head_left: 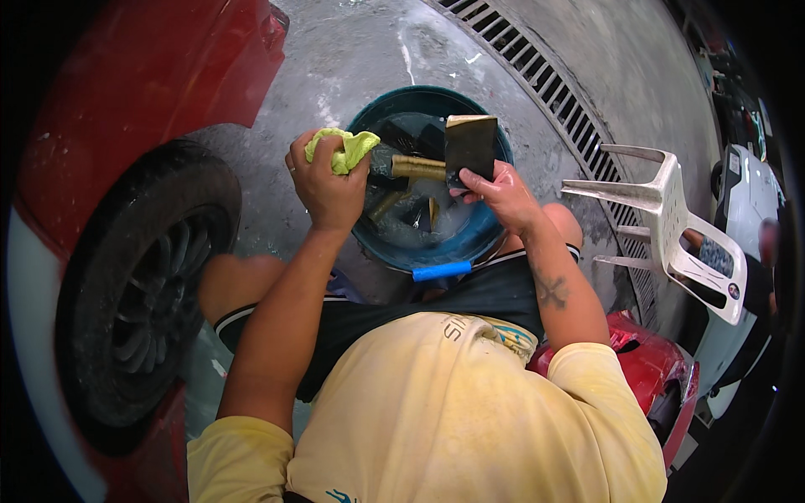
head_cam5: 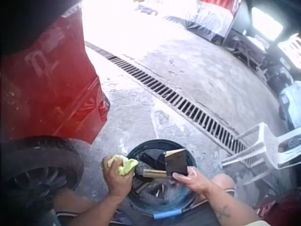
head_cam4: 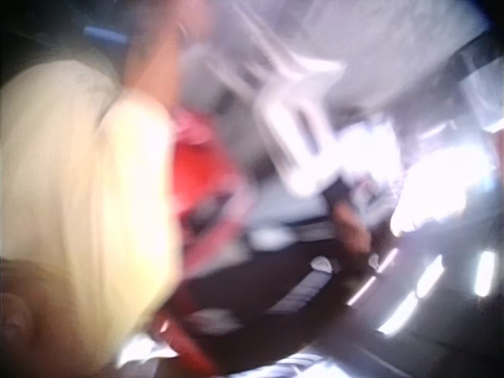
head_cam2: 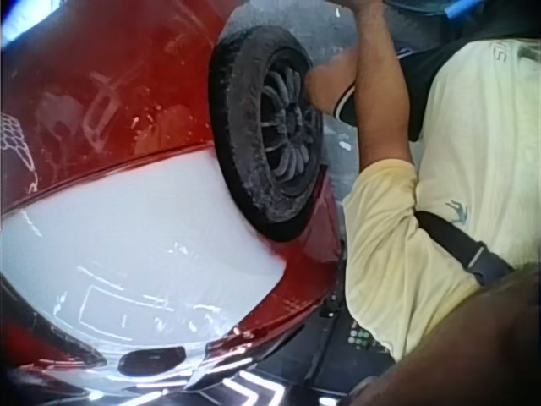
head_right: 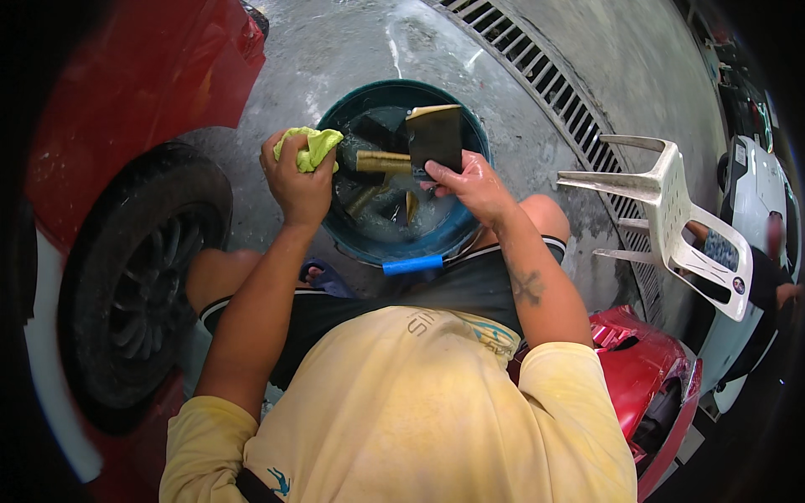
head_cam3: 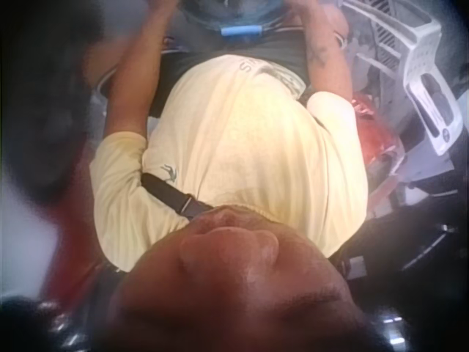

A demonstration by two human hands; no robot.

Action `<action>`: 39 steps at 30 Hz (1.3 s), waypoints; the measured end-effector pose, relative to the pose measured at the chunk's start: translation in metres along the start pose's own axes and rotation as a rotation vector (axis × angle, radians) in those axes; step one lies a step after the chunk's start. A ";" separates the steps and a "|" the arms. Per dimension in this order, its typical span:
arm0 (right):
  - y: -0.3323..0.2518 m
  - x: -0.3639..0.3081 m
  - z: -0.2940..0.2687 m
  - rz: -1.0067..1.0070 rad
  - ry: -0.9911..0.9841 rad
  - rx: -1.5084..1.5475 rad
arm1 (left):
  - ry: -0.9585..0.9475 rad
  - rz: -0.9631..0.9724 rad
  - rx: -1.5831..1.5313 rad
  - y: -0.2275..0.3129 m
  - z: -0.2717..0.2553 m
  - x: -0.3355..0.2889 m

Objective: The person sands the rear exterior panel of a white and red car using a sanding block, frequently dipping and cleaning the block in a bucket of water and wiping the surface with a cloth.

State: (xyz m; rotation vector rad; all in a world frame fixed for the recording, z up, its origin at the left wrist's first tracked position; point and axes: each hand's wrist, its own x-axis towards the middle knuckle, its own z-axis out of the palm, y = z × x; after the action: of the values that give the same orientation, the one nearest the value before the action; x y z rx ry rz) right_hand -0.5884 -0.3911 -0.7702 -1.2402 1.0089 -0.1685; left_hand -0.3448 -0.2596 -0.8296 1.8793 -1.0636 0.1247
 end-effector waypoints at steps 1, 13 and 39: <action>0.001 0.000 -0.001 -0.002 0.024 0.022 | -0.004 0.069 -0.002 0.002 -0.003 0.002; -0.001 -0.009 -0.012 -0.033 0.022 0.369 | -0.498 -0.050 -0.566 0.038 -0.009 0.013; 0.008 -0.007 0.023 0.033 -0.417 0.498 | -0.945 -0.807 -1.179 0.050 -0.005 0.037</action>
State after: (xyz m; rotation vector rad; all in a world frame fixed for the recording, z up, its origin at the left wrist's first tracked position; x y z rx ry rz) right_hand -0.5793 -0.3678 -0.7737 -0.7576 0.5748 -0.1183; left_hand -0.3562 -0.2878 -0.7753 1.0290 -0.5547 -1.6120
